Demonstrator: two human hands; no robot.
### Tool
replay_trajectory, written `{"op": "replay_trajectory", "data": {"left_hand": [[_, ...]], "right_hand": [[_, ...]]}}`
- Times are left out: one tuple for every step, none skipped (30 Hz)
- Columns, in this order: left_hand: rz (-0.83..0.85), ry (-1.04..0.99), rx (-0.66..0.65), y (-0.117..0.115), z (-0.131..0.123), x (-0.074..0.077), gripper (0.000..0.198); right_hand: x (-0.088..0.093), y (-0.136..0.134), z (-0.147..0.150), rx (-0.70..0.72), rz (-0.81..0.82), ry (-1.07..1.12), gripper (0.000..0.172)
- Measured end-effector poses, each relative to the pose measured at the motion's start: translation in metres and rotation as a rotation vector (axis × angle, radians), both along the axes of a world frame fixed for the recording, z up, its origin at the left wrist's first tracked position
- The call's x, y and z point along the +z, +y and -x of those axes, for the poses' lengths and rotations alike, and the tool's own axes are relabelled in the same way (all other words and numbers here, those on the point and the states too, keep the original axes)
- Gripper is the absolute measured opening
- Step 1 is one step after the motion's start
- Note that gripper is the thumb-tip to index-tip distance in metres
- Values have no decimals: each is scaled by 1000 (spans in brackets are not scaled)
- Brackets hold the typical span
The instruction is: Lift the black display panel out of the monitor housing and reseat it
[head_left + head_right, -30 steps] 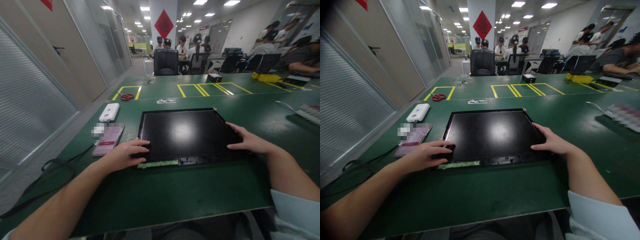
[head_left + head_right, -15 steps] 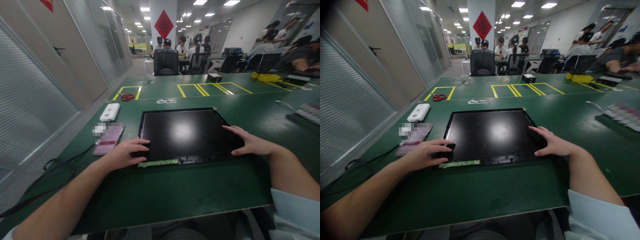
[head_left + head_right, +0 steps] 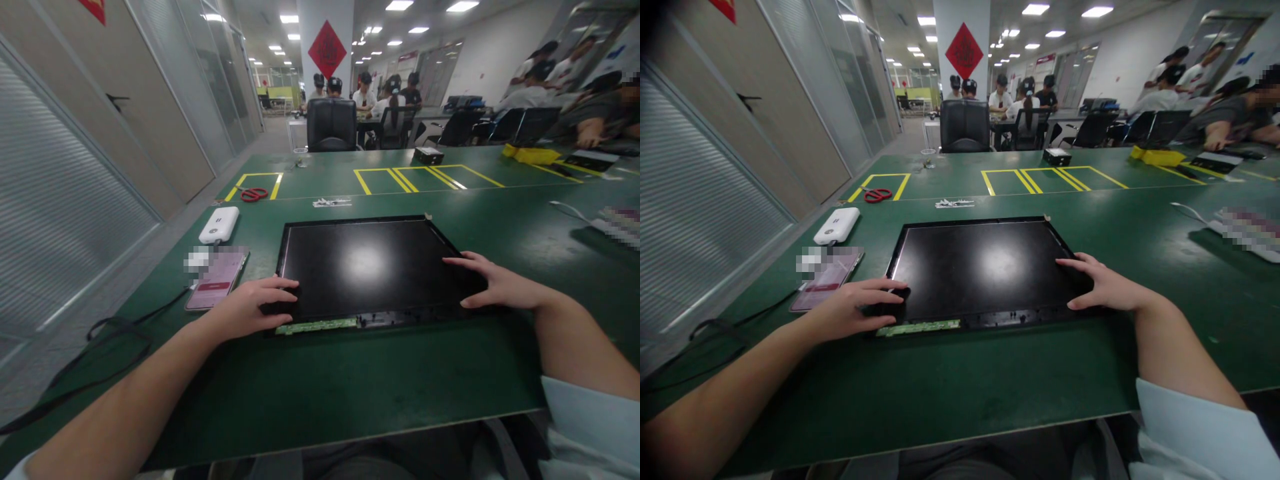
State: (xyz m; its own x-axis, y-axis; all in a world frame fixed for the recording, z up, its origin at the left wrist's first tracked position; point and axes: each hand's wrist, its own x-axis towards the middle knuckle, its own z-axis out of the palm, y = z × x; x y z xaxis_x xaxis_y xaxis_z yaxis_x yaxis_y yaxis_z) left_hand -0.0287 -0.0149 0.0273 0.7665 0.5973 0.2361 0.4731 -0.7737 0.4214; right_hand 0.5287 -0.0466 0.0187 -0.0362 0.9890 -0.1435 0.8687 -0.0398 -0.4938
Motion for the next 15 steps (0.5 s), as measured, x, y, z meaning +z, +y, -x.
{"op": "replay_trajectory", "data": {"left_hand": [[-2, 0, 1, 0, 0, 0, 30], [-4, 0, 0, 0, 0, 0, 30], [-5, 0, 0, 0, 0, -1, 30], [-5, -1, -3, 0, 0, -1, 30], [-5, -2, -4, 0, 0, -1, 30], [-5, -3, -5, 0, 0, -1, 30], [-4, -3, -4, 0, 0, -1, 30], [-3, -3, -2, 0, 0, 0, 30], [0, -2, 0, 0, 0, 0, 30], [3, 1, 0, 0, 0, 0, 31], [7, 7, 0, -1, 0, 1, 32], [10, 11, 1, -1, 0, 2, 32], [12, 17, 7, -2, 0, 2, 32], [10, 20, 20, -2, 0, 3, 33], [4, 20, 40, -3, -1, 3, 33]], "right_hand": [[0, 0, 0, -3, -2, 2, 102], [0, 1, 0, -6, -1, 4, 101], [0, 1, 0, -10, 1, 5, 99], [1, 1, 0, -13, 6, 3, 99], [1, 1, 0, -15, 11, 1, 100], [2, 1, 0, -15, 16, -2, 102], [2, 1, 1, -14, 19, -4, 103], [2, 0, 1, -12, 21, -5, 104], [2, 0, 1, -10, 21, -2, 105], [2, 0, 1, -9, 18, 7, 104], [1, 0, 1, -12, 11, 21, 103], [0, 1, 1, -20, 1, 41, 101], [-1, 1, 1, -32, -13, 68, 96], [-3, 3, 2, -51, -33, 97, 90], [-6, 5, 3, -82, -57, 125, 81]]}}
